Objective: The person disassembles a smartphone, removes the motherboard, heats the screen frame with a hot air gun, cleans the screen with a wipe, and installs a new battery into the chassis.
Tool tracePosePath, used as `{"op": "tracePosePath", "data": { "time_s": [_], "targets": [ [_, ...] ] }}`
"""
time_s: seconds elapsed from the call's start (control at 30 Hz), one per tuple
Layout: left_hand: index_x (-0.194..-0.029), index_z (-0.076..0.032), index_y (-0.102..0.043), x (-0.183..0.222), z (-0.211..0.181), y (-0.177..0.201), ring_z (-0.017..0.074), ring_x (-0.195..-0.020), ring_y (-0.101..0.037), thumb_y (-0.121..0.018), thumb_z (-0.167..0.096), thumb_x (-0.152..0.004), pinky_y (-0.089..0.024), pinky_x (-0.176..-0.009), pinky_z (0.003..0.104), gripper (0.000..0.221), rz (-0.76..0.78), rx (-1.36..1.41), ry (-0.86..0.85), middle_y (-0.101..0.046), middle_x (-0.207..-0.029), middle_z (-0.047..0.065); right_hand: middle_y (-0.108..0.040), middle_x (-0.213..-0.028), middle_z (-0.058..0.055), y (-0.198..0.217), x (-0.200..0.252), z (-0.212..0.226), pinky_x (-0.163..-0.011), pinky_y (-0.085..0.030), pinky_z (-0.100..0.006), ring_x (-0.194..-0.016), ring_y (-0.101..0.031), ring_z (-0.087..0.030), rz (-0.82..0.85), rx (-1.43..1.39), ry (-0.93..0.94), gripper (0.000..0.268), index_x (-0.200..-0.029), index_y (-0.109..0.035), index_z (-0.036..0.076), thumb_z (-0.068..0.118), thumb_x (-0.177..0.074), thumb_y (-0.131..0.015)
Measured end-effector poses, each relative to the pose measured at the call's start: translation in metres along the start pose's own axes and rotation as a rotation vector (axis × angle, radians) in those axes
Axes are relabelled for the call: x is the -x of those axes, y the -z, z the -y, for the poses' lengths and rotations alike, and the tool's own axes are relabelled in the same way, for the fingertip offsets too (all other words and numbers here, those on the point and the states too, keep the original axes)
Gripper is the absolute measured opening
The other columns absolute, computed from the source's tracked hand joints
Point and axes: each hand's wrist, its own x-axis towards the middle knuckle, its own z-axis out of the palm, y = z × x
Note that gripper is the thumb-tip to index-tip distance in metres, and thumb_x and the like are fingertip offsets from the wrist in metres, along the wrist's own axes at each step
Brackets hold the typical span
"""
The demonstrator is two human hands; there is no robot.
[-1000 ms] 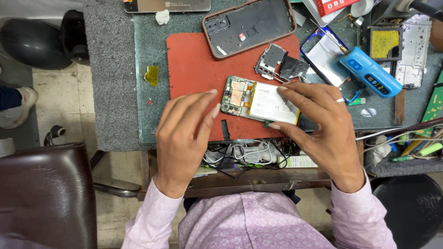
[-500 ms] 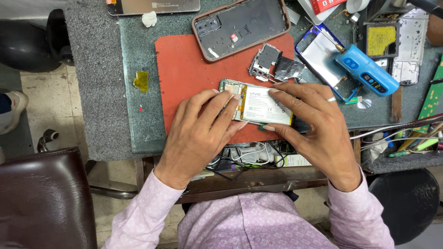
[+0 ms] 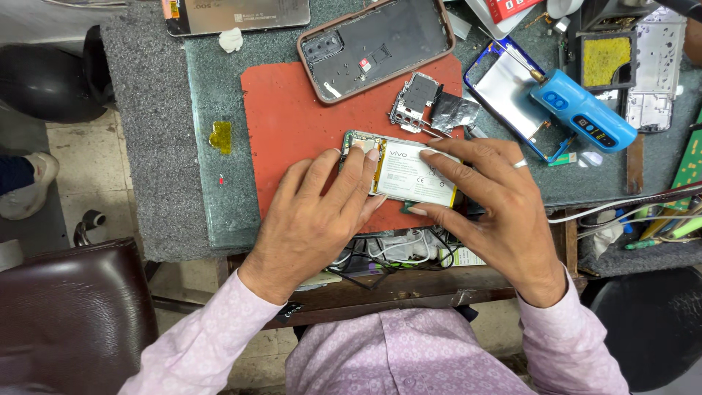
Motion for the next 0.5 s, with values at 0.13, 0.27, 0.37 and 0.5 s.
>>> {"op": "tracePosePath", "data": {
  "time_s": [0.13,0.27,0.37,0.5],
  "targets": [
    [-0.134,0.003,-0.066,0.0010,0.0026,0.0012,0.0249,-0.119,-0.057,-0.070,-0.037,-0.103,-0.051,-0.094,0.038,0.051,-0.004,0.035,-0.016,-0.064,-0.129,0.012,-0.067,-0.131,-0.008,-0.0019,0.0018,0.0000,-0.103,-0.049,-0.040,-0.120,-0.058,-0.029,-0.005,-0.010,-0.001,0.058,-0.127,-0.072,0.008,0.025,-0.075,-0.089],
    [-0.132,0.003,-0.067,0.0023,0.0015,0.0022,0.0249,-0.118,-0.059,-0.071,-0.035,-0.101,-0.052,-0.093,0.038,0.049,0.006,0.063,0.006,-0.067,-0.127,0.012,-0.067,-0.131,-0.008,-0.0026,0.0024,-0.0023,-0.103,-0.049,-0.040,-0.120,-0.058,-0.030,-0.010,-0.002,0.008,0.057,-0.127,-0.072,0.008,0.026,-0.075,-0.089],
    [-0.132,0.001,-0.067,0.0025,-0.0004,0.0011,0.0248,-0.120,-0.058,-0.071,-0.035,-0.101,-0.052,-0.095,0.039,0.048,-0.001,0.080,0.024,-0.066,-0.128,0.010,-0.067,-0.132,-0.008,-0.0028,0.0029,-0.0043,-0.103,-0.049,-0.041,-0.120,-0.058,-0.030,-0.007,-0.003,0.013,0.057,-0.127,-0.072,0.009,0.026,-0.076,-0.089],
    [-0.132,-0.001,-0.067,0.0022,-0.0003,0.0007,0.0254,-0.119,-0.057,-0.072,-0.037,-0.100,-0.051,-0.095,0.039,0.049,0.006,0.081,0.024,-0.064,-0.127,0.010,-0.067,-0.132,-0.007,-0.0024,0.0022,-0.0050,-0.105,-0.048,-0.041,-0.120,-0.058,-0.030,-0.005,-0.004,0.021,0.057,-0.128,-0.072,0.009,0.025,-0.075,-0.088]
  ]
}}
